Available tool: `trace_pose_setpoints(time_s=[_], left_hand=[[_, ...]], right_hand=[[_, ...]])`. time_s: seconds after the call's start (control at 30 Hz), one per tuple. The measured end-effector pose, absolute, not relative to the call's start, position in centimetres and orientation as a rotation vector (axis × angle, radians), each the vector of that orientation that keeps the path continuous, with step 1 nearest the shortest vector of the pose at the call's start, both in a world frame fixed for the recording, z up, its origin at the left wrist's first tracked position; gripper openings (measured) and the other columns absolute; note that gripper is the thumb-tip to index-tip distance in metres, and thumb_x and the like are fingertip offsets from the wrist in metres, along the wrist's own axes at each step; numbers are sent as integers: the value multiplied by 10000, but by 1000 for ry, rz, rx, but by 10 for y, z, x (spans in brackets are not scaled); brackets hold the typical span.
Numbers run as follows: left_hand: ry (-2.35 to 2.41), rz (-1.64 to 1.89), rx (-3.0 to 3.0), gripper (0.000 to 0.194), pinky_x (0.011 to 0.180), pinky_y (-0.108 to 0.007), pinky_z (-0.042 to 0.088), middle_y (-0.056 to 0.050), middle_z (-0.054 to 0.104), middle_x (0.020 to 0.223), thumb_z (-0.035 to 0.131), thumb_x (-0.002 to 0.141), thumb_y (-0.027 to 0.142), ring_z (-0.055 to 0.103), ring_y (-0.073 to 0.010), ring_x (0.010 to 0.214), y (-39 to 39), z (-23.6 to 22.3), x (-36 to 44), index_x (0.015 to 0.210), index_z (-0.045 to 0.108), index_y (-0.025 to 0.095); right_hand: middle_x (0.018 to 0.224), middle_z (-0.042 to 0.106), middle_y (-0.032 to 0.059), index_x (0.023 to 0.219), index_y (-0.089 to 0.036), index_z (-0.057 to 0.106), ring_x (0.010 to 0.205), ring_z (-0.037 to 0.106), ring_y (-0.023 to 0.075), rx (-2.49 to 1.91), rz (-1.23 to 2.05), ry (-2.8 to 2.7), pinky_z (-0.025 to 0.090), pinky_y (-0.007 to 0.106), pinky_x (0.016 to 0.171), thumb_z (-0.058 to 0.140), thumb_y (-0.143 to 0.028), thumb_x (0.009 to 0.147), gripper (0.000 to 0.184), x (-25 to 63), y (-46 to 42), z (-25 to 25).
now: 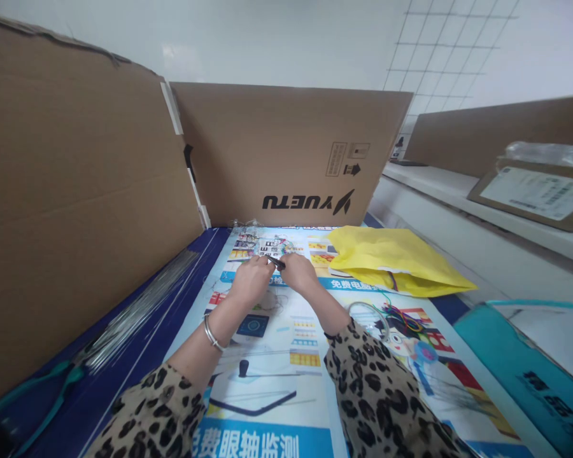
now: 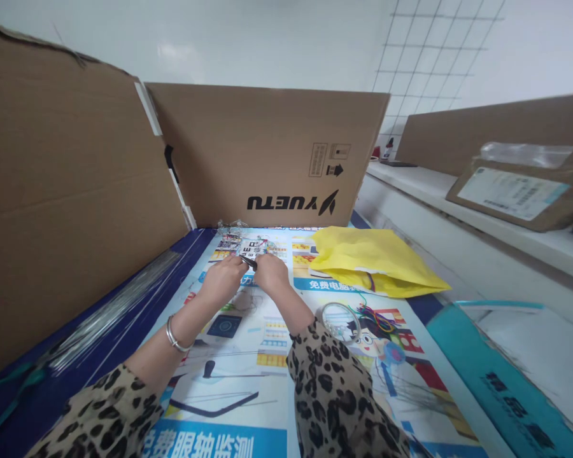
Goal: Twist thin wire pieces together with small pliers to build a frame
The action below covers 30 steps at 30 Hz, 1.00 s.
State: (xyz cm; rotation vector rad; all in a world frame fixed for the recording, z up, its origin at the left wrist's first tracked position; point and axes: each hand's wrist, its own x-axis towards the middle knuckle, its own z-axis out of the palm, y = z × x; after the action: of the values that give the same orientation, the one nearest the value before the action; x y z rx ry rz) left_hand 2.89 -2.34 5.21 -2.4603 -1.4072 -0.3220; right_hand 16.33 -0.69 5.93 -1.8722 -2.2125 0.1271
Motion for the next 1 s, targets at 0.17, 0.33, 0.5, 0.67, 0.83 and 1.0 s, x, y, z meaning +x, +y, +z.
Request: trace_pose_setpoints(time_s=[0.17,0.33,0.5,0.67,0.83,1.0], left_hand=[[-1448,-313,-2434,220,712,-312,419,-102,564,864,376,804,95,505,-209,902,-26,54,31,844,586,145],[-1464,-333,-2390,223,741,-311,413,-92,570,862,367,818,113,504,-203,895,-26,56,30,845,585,148],[-1510,-305,-2404,235,671,-302,430,-102,564,891,358,813,101,508,-214,892,-27,56,30,883,576,150],[-1561,-309,-2397,251,607,-292,431,-95,564,889,354,804,98,537,-224,859,-26,57,30,915,570,163],[-1646,-321,-2416,251,599,-275,409,-85,572,845,363,794,110,563,-198,787,-22,54,26,894,584,172],[-1787,-469,-2452,243,630,-261,389,-65,599,854,370,805,180,573,-180,788,-15,51,23,822,611,202]], right_hand=[[850,645,85,814,-208,634,807,595,198,-1878,137,-2204,401,256,637,495,-245,756,155,163,-7,59],[833,654,65,836,-227,632,793,595,189,-1879,135,-2184,388,246,612,466,-247,766,181,162,-6,57],[818,659,37,817,-242,629,768,593,172,-1869,168,-2158,356,230,575,474,-236,742,172,162,-4,52],[780,657,20,784,-240,627,737,583,155,-1833,210,-2100,316,219,538,484,-245,718,157,163,-1,46],[737,649,11,742,-232,629,700,569,144,-1803,283,-2017,308,213,528,495,-250,707,140,164,-1,45],[628,613,-9,655,-196,623,601,533,117,-1698,514,-1803,314,201,506,547,-237,637,88,164,2,41]])
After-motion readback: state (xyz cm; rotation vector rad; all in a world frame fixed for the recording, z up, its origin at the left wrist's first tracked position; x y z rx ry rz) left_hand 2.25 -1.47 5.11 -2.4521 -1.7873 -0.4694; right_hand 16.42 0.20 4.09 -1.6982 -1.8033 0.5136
